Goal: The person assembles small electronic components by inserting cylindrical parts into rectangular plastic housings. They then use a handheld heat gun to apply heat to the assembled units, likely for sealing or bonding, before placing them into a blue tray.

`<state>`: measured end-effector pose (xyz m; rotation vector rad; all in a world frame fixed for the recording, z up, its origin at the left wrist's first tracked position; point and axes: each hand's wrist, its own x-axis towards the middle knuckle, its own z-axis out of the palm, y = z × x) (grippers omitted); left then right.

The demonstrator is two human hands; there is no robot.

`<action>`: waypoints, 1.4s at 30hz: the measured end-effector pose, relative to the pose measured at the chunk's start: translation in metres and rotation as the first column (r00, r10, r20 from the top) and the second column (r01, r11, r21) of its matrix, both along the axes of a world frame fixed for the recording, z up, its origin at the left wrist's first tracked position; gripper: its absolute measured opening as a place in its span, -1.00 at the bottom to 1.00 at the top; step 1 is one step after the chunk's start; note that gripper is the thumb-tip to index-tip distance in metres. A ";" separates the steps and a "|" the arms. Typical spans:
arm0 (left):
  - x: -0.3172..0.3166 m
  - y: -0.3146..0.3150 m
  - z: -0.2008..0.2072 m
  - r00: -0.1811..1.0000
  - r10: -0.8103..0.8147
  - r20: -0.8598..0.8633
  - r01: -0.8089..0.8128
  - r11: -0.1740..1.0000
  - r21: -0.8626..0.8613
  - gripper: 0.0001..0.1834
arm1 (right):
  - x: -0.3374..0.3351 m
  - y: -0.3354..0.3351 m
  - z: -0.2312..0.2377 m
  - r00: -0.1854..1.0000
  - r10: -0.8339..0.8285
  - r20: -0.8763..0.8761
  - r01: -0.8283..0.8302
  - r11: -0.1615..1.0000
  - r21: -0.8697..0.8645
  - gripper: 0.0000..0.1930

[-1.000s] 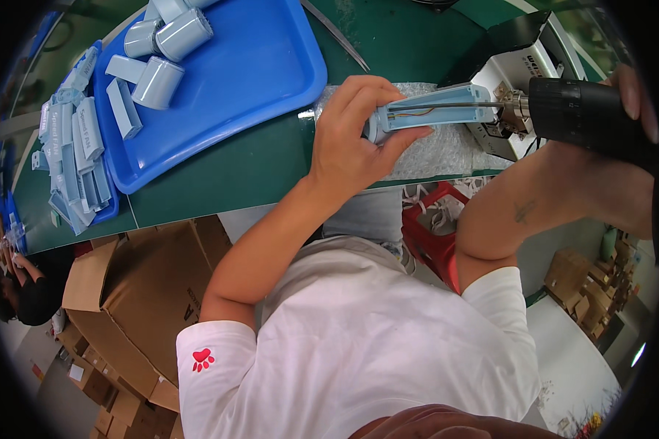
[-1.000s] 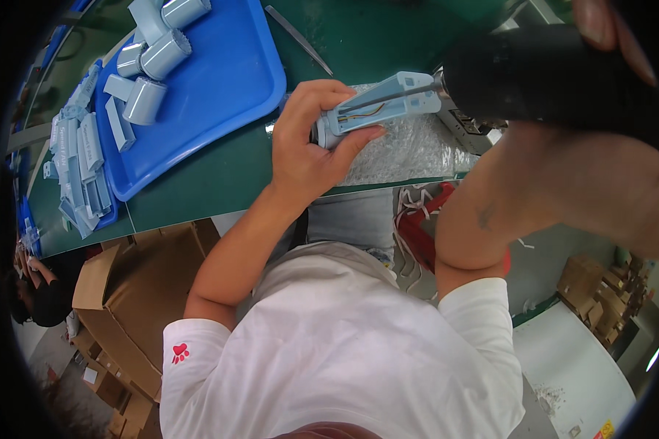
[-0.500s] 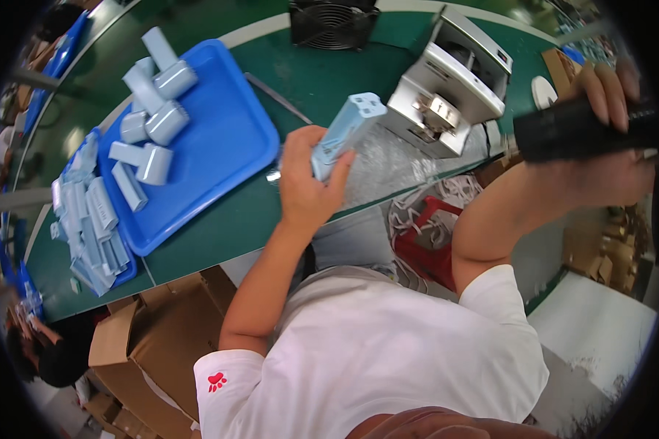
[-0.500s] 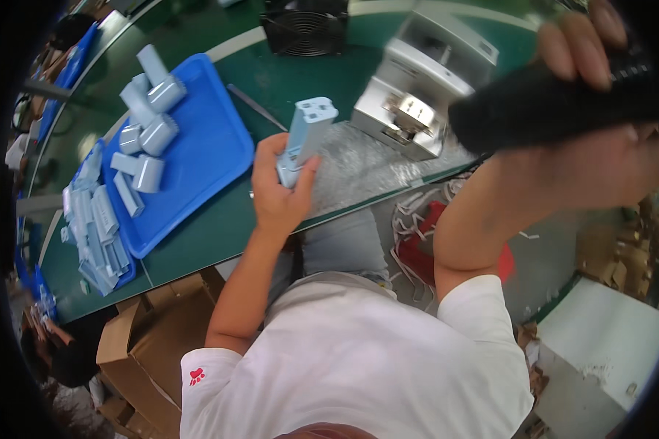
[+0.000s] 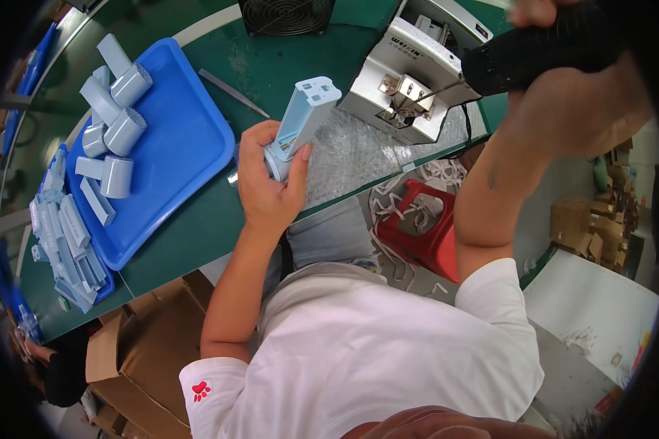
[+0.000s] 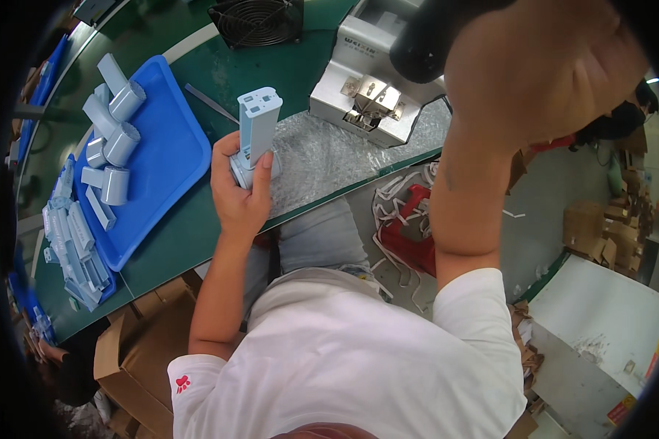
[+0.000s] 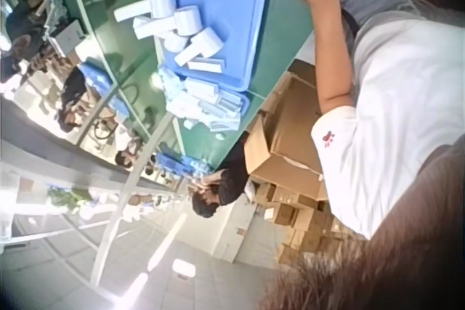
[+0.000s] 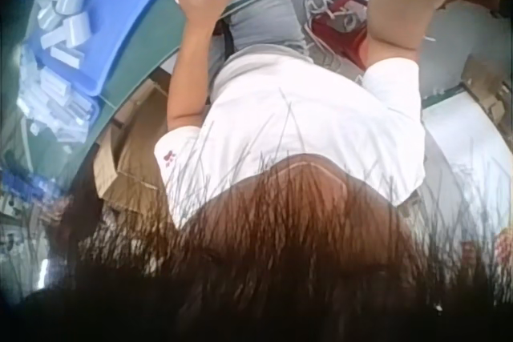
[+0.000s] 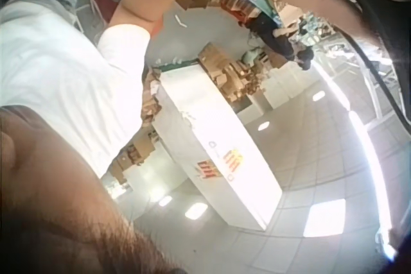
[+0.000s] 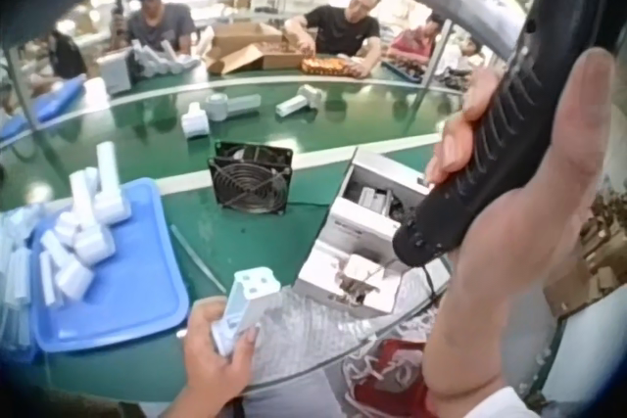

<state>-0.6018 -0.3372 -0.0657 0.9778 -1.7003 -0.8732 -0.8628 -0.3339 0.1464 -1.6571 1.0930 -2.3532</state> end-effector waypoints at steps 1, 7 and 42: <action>0.000 0.000 0.000 1.000 -0.002 -0.002 0.002 1.000 0.004 -0.63 | 0.000 0.000 -0.001 1.000 -0.005 -0.001 0.005 1.000 0.005 -0.37; -0.001 0.000 0.003 1.000 0.007 0.005 -0.007 1.000 -0.010 -0.61 | -0.002 0.005 -0.001 1.000 0.014 0.028 -0.016 0.997 0.071 -0.36; 0.000 -0.001 0.000 0.999 -0.015 -0.034 0.010 0.987 -0.161 -0.58 | 0.027 -0.010 -0.006 0.885 0.423 0.194 -0.447 0.888 0.105 -0.28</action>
